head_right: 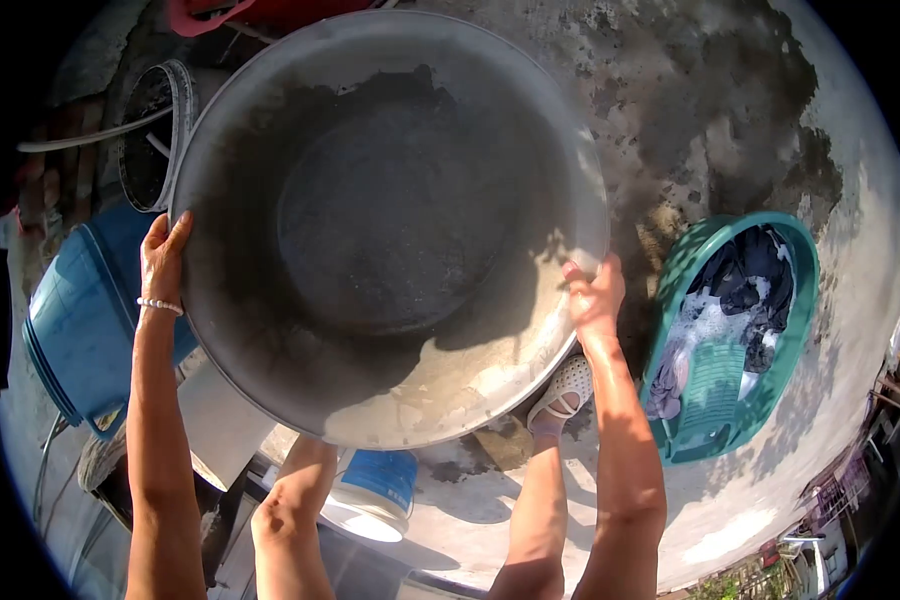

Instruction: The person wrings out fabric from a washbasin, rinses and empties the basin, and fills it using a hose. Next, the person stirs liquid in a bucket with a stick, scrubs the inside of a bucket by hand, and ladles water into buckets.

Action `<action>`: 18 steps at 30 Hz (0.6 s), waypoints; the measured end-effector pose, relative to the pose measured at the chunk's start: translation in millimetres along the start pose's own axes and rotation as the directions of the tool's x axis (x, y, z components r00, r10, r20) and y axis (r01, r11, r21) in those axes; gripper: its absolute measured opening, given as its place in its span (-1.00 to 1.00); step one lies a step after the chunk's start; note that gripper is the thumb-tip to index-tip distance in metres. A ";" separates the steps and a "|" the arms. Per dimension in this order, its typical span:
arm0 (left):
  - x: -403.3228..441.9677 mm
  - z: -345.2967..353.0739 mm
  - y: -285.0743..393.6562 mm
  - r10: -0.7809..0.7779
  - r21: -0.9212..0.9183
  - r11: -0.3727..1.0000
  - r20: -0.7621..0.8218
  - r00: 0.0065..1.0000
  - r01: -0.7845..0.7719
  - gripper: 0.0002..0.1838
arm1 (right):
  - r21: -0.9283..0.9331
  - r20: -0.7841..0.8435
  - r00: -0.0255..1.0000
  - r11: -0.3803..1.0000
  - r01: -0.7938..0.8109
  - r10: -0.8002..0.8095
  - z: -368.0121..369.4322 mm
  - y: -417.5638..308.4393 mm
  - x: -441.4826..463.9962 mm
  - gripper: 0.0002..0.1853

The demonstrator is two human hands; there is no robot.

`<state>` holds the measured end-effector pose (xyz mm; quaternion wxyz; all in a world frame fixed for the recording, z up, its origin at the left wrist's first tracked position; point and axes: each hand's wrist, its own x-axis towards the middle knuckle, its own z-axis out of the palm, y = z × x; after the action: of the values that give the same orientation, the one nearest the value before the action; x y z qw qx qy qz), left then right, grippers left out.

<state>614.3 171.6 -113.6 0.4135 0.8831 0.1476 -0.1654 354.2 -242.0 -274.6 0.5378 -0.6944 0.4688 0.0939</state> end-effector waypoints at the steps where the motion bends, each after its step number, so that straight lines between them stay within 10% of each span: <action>1: 10.0 3.1 -15.9 -0.033 0.032 0.999 0.034 0.999 0.032 -0.73 | 0.072 0.003 0.999 0.996 0.043 -0.043 -13.8 -2.1 -18.7 -0.71; 10: -5.8 82.9 -96.5 -0.341 0.206 0.927 0.117 0.933 0.313 -0.57 | -0.138 0.078 0.997 0.990 0.029 -0.019 -109.7 -167.4 -80.5 -0.70; 18: -60.6 105.7 -227.0 -0.305 -0.047 0.949 0.106 0.946 0.312 -0.65 | -0.118 -0.050 0.967 0.963 0.244 -0.251 -95.4 -113.5 -138.7 -0.51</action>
<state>451.5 221.2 -307.0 0.4168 0.8266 0.2688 -0.2661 328.6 -247.4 -73.2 0.4906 -0.7789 0.3896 0.0296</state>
